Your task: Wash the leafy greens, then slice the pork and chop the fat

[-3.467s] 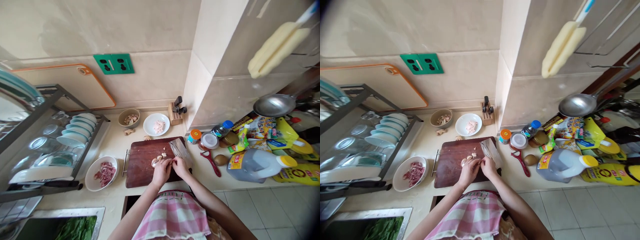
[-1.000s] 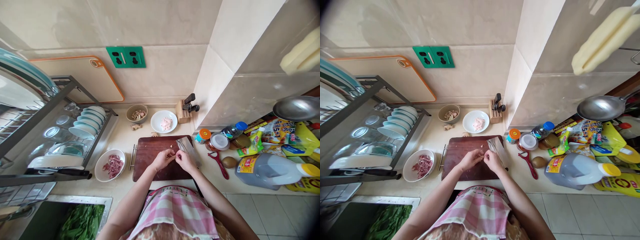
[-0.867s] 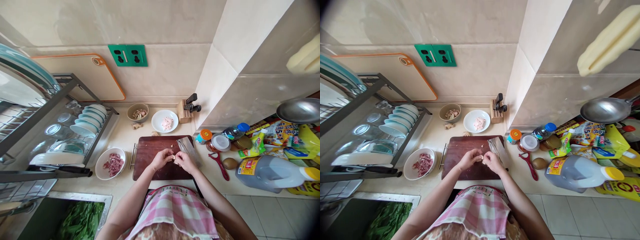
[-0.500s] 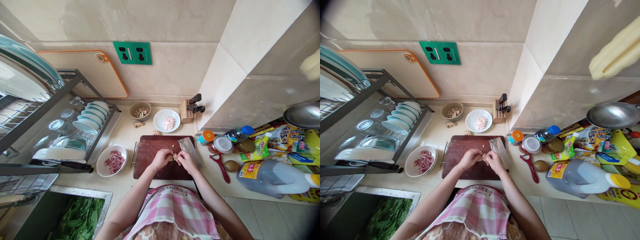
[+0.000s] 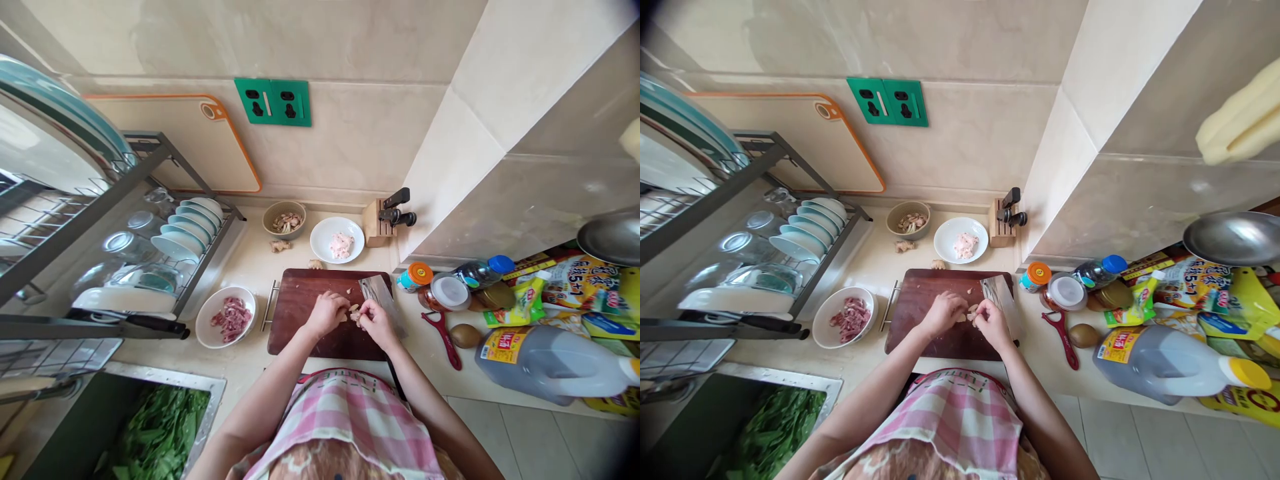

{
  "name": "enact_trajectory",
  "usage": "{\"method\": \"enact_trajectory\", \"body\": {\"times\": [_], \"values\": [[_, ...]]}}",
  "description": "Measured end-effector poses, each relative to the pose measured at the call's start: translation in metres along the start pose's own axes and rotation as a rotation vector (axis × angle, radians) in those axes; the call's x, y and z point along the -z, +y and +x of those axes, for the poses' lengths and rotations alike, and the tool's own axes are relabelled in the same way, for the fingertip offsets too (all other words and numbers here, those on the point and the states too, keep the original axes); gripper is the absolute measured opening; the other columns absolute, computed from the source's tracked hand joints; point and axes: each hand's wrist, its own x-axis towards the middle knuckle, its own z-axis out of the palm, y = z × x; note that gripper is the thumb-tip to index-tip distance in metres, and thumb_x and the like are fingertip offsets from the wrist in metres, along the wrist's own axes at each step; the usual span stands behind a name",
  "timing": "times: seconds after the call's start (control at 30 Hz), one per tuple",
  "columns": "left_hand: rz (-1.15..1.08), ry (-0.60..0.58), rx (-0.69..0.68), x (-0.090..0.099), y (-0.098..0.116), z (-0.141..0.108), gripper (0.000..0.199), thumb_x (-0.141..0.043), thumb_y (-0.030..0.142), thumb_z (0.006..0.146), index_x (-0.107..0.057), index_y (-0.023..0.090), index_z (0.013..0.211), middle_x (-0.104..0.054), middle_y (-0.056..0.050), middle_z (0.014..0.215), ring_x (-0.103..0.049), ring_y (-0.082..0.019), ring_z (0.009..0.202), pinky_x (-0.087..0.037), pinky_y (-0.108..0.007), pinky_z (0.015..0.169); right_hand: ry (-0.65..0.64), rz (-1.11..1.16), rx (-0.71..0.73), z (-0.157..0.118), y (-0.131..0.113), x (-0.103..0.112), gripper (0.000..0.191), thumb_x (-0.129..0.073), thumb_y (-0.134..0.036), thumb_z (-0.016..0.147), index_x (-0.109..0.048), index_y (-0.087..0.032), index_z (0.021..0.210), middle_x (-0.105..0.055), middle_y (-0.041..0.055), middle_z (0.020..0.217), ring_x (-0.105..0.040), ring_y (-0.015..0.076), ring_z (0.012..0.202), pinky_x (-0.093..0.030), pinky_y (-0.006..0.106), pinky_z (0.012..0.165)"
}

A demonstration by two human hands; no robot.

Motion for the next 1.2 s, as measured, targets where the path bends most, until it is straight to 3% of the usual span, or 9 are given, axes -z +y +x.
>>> {"method": "enact_trajectory", "body": {"times": [0.13,0.27,0.37,0.47,0.57,0.63,0.8,1.1,1.2], "values": [[0.115,0.002,0.218,0.011,-0.013,0.0,0.016,-0.052,0.026,0.078,-0.062,0.022,0.09,-0.062,-0.005,0.093,-0.053,-0.02,0.091,-0.037,-0.031,0.08,-0.022,0.068,-0.03,0.001,0.004,0.009,0.006,-0.046,-0.024,0.069,-0.05,-0.02,0.07,-0.055,-0.0034,0.058,-0.045,0.0074,0.046,-0.036,0.018,0.044],[0.096,-0.009,0.192,0.004,-0.012,0.002,0.016,-0.052,0.033,0.077,-0.061,0.019,0.076,-0.062,-0.006,0.086,-0.055,-0.02,0.084,-0.038,-0.031,0.075,-0.026,0.02,-0.06,0.004,0.006,0.006,0.014,-0.045,-0.026,0.071,-0.056,-0.018,0.068,-0.059,-0.0001,0.063,-0.05,0.0086,0.05,-0.041,0.021,0.047],[-0.08,0.045,0.204,-0.003,-0.005,0.003,0.014,-0.054,0.032,0.076,-0.056,0.018,0.074,-0.061,-0.004,0.072,-0.056,-0.017,0.07,-0.04,-0.028,0.067,-0.051,0.009,-0.062,0.005,0.004,-0.002,0.015,-0.047,-0.029,0.072,-0.057,-0.018,0.07,-0.061,0.0012,0.068,-0.053,0.0105,0.055,-0.044,0.023,0.051],[-0.445,0.079,0.26,-0.002,0.001,0.002,0.021,-0.055,0.039,0.075,-0.053,0.018,0.079,-0.06,-0.001,0.068,-0.055,-0.013,0.062,-0.041,-0.024,0.06,-0.083,-0.006,-0.04,0.005,-0.002,-0.007,0.019,-0.053,-0.037,0.072,-0.059,-0.019,0.077,-0.061,0.001,0.069,-0.055,0.0122,0.061,-0.046,0.024,0.055],[-0.819,0.021,0.263,0.005,0.007,0.0,0.031,-0.059,0.044,0.071,-0.053,0.017,0.085,-0.062,-0.001,0.073,-0.057,-0.011,0.064,-0.043,-0.021,0.059,-0.121,0.041,-0.043,0.003,-0.014,-0.008,0.024,-0.054,-0.041,0.073,-0.059,-0.019,0.08,-0.06,0.0004,0.067,-0.054,0.012,0.061,-0.046,0.025,0.058],[-0.953,-0.025,0.3,0.009,0.012,-0.001,0.036,-0.062,0.046,0.068,-0.053,0.016,0.086,-0.062,0.0,0.069,-0.055,-0.01,0.058,-0.042,-0.02,0.054,-0.14,0.08,-0.044,0.001,-0.021,-0.007,0.024,-0.053,-0.042,0.074,-0.059,-0.019,0.078,-0.058,-0.0003,0.065,-0.053,0.0113,0.058,-0.046,0.024,0.057],[-1.07,-0.003,0.415,0.005,0.021,-0.006,0.04,-0.067,0.047,0.063,-0.056,0.013,0.081,-0.058,0.002,0.058,-0.047,-0.005,0.045,-0.036,-0.017,0.045,-0.141,0.03,-0.007,-0.002,-0.025,-0.008,0.023,-0.052,-0.042,0.076,-0.058,-0.02,0.076,-0.055,-0.0012,0.061,-0.05,0.0105,0.055,-0.044,0.023,0.055],[-1.184,0.08,0.364,-0.01,0.021,-0.016,0.04,-0.071,0.047,0.058,-0.055,0.012,0.071,-0.059,0.001,0.06,-0.05,-0.006,0.053,-0.038,-0.017,0.05,-0.181,0.096,-0.063,-0.007,-0.018,-0.014,0.019,-0.052,-0.037,0.073,-0.054,-0.02,0.067,-0.051,-0.0028,0.057,-0.049,0.0094,0.05,-0.045,0.022,0.05],[-1.175,0.042,0.393,-0.011,0.019,-0.017,0.04,-0.07,0.048,0.058,-0.056,0.012,0.07,-0.058,0.001,0.058,-0.048,-0.006,0.05,-0.037,-0.018,0.049,-0.154,0.056,-0.08,-0.008,-0.017,-0.015,0.014,-0.052,-0.031,0.07,-0.052,-0.02,0.061,-0.05,-0.004,0.051,-0.048,0.0093,0.046,-0.043,0.022,0.047]]}}
